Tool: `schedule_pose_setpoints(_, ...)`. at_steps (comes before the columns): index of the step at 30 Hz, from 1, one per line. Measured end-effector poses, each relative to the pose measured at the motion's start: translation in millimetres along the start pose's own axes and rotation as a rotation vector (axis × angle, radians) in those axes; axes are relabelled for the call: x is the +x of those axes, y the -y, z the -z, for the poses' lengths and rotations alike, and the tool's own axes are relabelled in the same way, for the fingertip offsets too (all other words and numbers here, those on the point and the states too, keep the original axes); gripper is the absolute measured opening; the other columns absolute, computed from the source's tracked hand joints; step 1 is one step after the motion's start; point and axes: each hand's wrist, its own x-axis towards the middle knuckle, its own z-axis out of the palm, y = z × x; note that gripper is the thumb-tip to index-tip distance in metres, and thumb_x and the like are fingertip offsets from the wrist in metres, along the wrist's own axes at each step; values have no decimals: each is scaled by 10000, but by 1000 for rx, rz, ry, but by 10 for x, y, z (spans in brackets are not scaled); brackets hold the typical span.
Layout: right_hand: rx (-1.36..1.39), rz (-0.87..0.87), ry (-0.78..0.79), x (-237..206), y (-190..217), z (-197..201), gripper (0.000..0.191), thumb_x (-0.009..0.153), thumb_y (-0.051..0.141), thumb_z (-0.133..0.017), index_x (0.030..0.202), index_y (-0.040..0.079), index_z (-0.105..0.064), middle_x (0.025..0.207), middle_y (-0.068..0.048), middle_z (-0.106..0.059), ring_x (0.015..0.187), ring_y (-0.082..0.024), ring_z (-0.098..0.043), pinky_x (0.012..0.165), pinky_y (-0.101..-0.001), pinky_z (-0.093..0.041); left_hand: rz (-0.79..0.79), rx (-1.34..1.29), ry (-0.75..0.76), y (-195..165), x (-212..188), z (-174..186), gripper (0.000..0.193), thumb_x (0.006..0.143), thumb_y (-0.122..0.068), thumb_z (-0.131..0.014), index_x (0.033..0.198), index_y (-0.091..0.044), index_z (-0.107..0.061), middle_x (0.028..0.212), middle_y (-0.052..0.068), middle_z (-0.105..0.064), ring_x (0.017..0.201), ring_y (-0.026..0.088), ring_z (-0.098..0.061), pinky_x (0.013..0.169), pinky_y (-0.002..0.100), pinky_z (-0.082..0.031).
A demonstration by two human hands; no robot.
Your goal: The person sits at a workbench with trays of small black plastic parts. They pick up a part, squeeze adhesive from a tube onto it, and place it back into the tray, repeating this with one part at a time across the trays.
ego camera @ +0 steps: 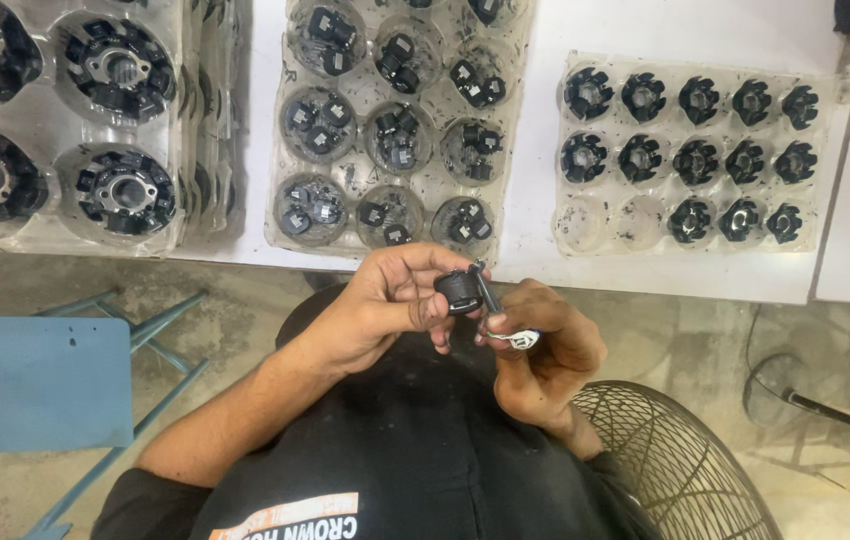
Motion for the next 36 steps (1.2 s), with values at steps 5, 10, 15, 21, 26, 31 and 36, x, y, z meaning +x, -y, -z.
schedule_pose_setpoints(5,16,-5,4,262,-22,-255,53,978,-14,-673,1011,12,-642,863,-83,-671,727,-127,-629,640,-223,-493,-2,-47,2,-341,-17,133,460,988,-182,-768,1349,53,-608,1082,134,-733,803,140,-675,738,291,-601)
schedule_pose_setpoints(10,-8,-40,36,343,-22,-121,76,965,-54,-670,1006,7,-650,883,-90,-668,704,-124,-632,655,-230,-501,10,-88,-5,-329,110,90,446,1002,-195,-759,1328,75,-620,1112,133,-735,786,141,-666,727,293,-591)
schedule_pose_setpoints(15,20,-183,46,637,-104,-69,46,982,-42,-677,1022,-21,-667,924,-102,-700,753,-135,-657,699,-247,-533,4,-132,-80,-420,318,191,432,989,-198,-742,1309,68,-624,1117,138,-737,793,156,-685,740,306,-601)
schedule_pose_setpoints(21,234,-429,-218,720,-1314,302,113,1018,45,-705,1080,-42,-666,937,-98,-692,793,-145,-660,749,-297,-587,-326,430,-384,125,1184,1423,416,892,22,-777,1270,27,-603,1129,110,-725,961,140,-711,828,305,-616)
schedule_pose_setpoints(26,294,-336,-298,317,-1385,-458,130,1046,89,-713,1103,-17,-664,970,-82,-688,816,-144,-666,764,-309,-593,-225,976,-660,-12,662,2454,447,788,-38,-836,1193,-26,-649,1079,78,-753,900,118,-733,777,272,-621)
schedule_pose_setpoints(31,171,-397,-303,380,-1432,-224,162,1026,91,-732,1113,-26,-661,967,-90,-703,848,-150,-678,794,-284,-573,38,1589,-794,299,890,2514,396,680,-311,-903,987,-111,-753,907,64,-778,824,231,-731,707,378,-560)
schedule_pose_setpoints(36,93,-397,-261,1319,-1995,150,186,1030,110,-732,1118,-38,-661,957,-96,-709,856,-147,-676,793,-272,-565,-149,1826,-766,7,2119,2898,403,633,-391,-919,845,-93,-748,872,105,-700,864,317,-675,745,448,-538)
